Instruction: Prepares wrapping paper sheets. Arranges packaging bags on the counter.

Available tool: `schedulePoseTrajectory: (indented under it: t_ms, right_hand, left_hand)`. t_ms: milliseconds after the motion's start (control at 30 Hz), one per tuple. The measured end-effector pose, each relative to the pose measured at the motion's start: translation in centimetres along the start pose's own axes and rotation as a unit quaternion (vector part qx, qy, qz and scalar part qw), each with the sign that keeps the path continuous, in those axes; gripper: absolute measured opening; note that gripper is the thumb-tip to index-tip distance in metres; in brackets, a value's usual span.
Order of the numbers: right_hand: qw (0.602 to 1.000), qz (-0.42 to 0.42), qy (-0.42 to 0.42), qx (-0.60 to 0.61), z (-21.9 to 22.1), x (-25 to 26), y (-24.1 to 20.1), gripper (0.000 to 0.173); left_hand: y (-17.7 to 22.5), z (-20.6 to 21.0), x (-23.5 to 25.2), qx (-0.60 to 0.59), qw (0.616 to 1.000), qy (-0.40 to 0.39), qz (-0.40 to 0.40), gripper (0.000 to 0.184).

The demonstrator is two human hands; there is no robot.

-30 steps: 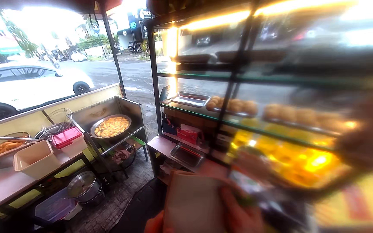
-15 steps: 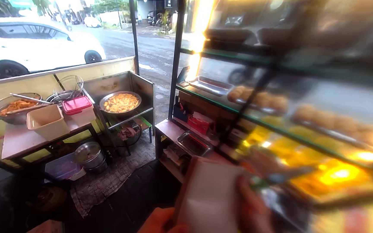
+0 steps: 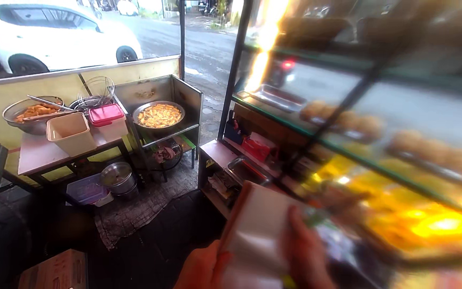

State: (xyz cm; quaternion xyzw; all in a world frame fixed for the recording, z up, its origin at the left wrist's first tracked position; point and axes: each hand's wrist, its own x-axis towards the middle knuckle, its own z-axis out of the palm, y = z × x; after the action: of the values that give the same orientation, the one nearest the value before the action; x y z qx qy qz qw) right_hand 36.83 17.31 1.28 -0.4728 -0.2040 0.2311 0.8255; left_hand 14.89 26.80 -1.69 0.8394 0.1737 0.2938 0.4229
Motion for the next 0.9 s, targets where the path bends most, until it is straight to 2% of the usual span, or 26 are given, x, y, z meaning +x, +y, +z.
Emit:
schedulePoseTrajectory:
  t_ms: [133,267,400,500,600,667,767,900]
  right_hand:
    - [0.999,-0.026,0.012,0.029,-0.4,0.1,0.0,0.023]
    - [0.999,-0.024,0.024,0.022,-0.3,0.2,-0.5,0.025]
    - [0.999,-0.033,0.005,0.029,0.7,0.2,-1.6,0.022]
    - [0.996,-0.074,-0.05,0.024,0.8,-0.1,-1.9,0.016]
    - [0.98,-0.155,-0.122,-0.026,0.6,-0.1,-2.6,0.014]
    - [0.966,-0.199,-0.154,-0.062,1.1,-0.6,-3.0,0.013]
    - [0.942,-0.247,-0.206,-0.091,1.9,-1.0,-2.4,0.012]
    - [0.938,-0.212,-0.257,-0.097,1.2,-1.4,-0.7,0.025]
  left_hand:
    - [0.0,0.1,-1.6,-0.011,0.997,-0.039,-0.065,0.04]
    - [-1.6,0.2,-2.5,0.023,0.999,-0.044,-0.004,0.043]
    - [-3.2,0.1,-2.5,0.08,0.993,0.041,0.072,0.052]
    - [-5.9,-1.1,-2.1,0.09,0.987,0.081,0.104,0.057]
    - [-7.0,-3.0,-0.3,0.112,0.987,0.053,0.102,0.061]
    - [-5.8,-3.8,1.0,0.061,0.993,0.023,0.101,0.054]
    - [-3.5,-3.3,1.8,-0.119,0.989,-0.008,0.083,0.038]
    - [-1.2,-1.5,1.2,-0.211,0.976,0.044,0.024,0.015]
